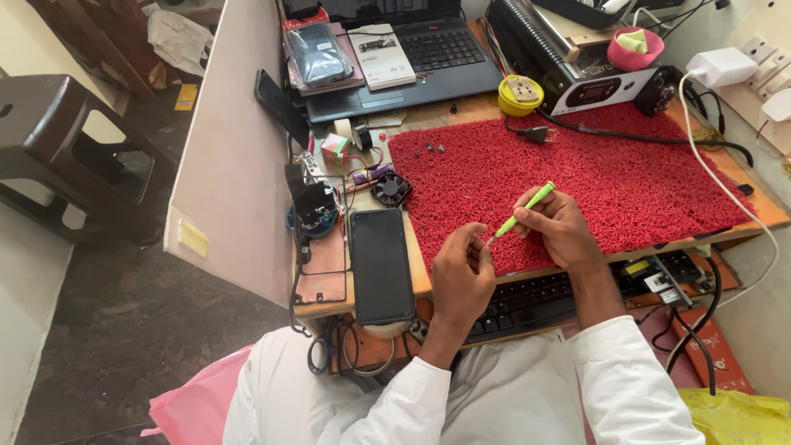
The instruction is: The person sits on the floor at a low workbench, folding a yellow cloth and then using a green precision screwdriver to manipulate small components. The person handles a disassembled electronic device frame, inspecting its internal parts and placing them on the red mat.
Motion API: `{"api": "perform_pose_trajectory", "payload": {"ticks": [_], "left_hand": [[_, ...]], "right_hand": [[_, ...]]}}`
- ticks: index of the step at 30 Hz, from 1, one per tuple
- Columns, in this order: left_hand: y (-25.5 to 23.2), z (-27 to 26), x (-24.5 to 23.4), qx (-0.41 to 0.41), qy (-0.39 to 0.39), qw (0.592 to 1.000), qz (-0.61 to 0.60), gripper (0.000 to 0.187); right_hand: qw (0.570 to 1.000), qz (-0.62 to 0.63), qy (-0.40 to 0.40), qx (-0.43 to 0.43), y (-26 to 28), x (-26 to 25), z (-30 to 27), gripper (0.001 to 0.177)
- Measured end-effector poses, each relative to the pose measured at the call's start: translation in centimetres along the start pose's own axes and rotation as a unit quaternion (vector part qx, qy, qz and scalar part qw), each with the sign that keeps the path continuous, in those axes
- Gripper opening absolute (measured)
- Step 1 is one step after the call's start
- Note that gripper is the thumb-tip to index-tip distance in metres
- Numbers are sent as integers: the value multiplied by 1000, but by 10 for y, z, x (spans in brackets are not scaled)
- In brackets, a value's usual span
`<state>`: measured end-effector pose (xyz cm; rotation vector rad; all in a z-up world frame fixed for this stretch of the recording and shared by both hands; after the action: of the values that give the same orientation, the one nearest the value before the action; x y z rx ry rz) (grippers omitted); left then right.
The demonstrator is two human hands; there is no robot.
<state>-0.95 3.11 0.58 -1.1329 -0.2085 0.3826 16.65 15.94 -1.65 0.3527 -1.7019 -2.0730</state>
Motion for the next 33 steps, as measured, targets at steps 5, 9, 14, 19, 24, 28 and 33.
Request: {"api": "perform_pose_trajectory", "payload": {"ticks": [5,9,14,19,24,28,33], "left_hand": [[1,-1,0,-4,6,1000,-7,29],[1,-1,0,-2,16,1000,-13,29],[-1,-2,-1,-11,18,999,-28,27],[1,-3,-2,-9,18,999,-35,25],[6,-5,0,-1,24,999,-39,22],[5,-5,-1,7,21,999,-28,20],[-26,-3,-22,69,61,993,74,26]], "right_hand": [[999,-24,-18,13,-5,0,0,18],[998,-38,-49,20,-10,-1,0,28],[996,-51,-69,7,-13,-4,1,19],[998,14,-69,0,-14,-8,2,11],[988,118,-87,-47,-5,-11,-2,15],[988,99,-103,-49,5,-3,-2,10],[994,-45,-91,-49,13,17,0,14]]}}
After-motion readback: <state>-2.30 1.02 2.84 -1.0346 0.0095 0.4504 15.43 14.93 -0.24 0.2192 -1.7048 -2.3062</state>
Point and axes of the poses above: each hand's wrist, its own z-axis towards the middle knuckle, its own x-axis out of the palm, y = z × x, the point moved 3 cm from there along z, towards the middle knuckle, and after that the axes turned 5 degrees about -z, right-handed, at the moved point
